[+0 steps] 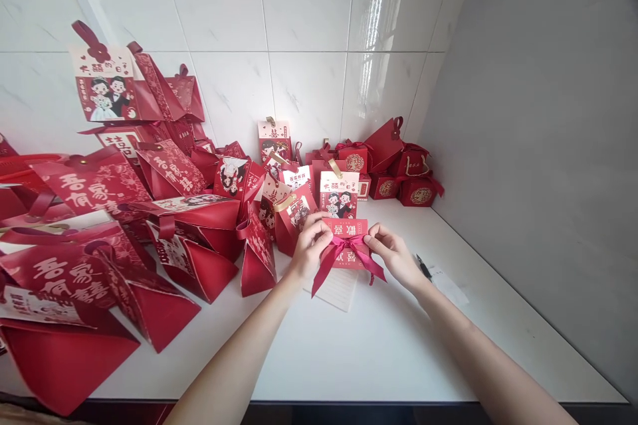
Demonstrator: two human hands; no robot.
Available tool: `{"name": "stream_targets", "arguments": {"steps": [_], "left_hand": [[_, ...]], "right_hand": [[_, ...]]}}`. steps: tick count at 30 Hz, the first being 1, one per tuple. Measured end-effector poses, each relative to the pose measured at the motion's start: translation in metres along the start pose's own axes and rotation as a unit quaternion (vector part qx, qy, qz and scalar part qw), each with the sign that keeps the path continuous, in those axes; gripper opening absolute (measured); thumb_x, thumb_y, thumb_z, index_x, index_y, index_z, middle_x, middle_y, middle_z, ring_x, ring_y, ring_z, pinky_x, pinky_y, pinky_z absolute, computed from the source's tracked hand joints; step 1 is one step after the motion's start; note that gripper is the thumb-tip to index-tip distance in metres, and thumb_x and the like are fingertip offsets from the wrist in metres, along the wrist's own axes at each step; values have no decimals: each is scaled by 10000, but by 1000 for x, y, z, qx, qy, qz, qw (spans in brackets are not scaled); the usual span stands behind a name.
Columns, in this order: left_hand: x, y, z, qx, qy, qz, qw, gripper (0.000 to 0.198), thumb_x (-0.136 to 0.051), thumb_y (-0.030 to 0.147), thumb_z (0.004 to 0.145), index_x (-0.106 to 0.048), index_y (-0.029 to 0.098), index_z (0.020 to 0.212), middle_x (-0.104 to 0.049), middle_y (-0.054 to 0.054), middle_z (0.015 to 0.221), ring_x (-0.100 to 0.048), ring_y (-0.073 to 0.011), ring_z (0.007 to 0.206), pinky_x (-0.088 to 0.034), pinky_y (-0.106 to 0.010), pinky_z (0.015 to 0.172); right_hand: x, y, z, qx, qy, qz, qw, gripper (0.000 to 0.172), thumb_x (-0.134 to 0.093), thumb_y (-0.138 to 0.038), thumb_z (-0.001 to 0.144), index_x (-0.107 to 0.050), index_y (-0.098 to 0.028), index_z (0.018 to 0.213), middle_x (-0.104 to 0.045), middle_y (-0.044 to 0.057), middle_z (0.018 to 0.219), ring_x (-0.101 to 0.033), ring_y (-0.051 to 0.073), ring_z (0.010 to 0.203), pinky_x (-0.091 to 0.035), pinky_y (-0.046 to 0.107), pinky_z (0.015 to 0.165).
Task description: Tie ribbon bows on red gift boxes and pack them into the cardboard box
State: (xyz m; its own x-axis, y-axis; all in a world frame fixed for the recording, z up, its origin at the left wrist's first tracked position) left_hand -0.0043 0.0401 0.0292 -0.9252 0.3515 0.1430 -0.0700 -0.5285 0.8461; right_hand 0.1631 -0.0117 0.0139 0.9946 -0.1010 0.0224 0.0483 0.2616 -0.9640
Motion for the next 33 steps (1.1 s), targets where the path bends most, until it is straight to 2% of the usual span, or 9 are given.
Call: {"name": "stream_targets", "arguments": {"steps": [7, 10, 15, 26, 33], "left_hand": [[-1, 5, -2, -28, -22, 47, 998, 220, -433, 266, 789, -413, 182, 586, -498, -75, 1059, -448, -277, 1164, -372, -407, 956], [-3, 9, -5, -62, -17, 99, 993, 168, -468, 278, 773, -466, 190, 629, -497, -75, 1118, -444, -279, 1156, -377, -424, 946], [-6, 9, -8, -89, 1, 152, 984, 118, -512, 283, 787, -544, 202, 707, -500, -67, 1185, -443, -269, 1148, -316, -469, 1008], [-5, 6, -7, -72, 11, 125, 989, 140, -501, 251, 796, -504, 194, 668, -524, -67, 1146, -460, -260, 1147, -329, -453, 1006], [-4, 6, -6, -60, 13, 94, 994, 147, -493, 244, 791, -492, 189, 654, -526, -58, 1149, -481, -241, 1128, -349, -403, 975]], "right_hand": [[2, 0, 0, -2, -3, 0, 1000, 423, -639, -560, 734, -424, -201, 669, -476, -25, 617, -439, 117, 556, -358, 260, 543], [4, 2, 1, 4, 10, -5, 1000, 430, -636, -568, 732, -419, -203, 670, -456, -31, 612, -417, 110, 546, -353, 256, 536], [4, 4, 1, -1, 14, -7, 1000, 435, -624, -582, 734, -414, -204, 690, -440, -37, 611, -402, 106, 535, -340, 251, 522], [3, 2, 0, 0, 9, -2, 1000, 432, -635, -565, 733, -409, -201, 677, -450, -36, 609, -407, 103, 544, -342, 246, 535], [2, 0, -1, 6, 5, -1, 1000, 418, -632, -548, 745, -409, -203, 666, -457, -30, 623, -423, 112, 559, -359, 253, 544]]}}
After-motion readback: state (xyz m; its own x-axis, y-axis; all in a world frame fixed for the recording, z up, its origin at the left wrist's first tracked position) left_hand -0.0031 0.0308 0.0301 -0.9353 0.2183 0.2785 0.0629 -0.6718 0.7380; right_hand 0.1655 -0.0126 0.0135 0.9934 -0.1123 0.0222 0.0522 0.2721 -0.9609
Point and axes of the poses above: each hand's wrist, its own z-axis towards the middle knuckle, its own x-axis out of the back of the hand, y = z × x, the point moved 4 cm from there along z, towards the middle knuckle
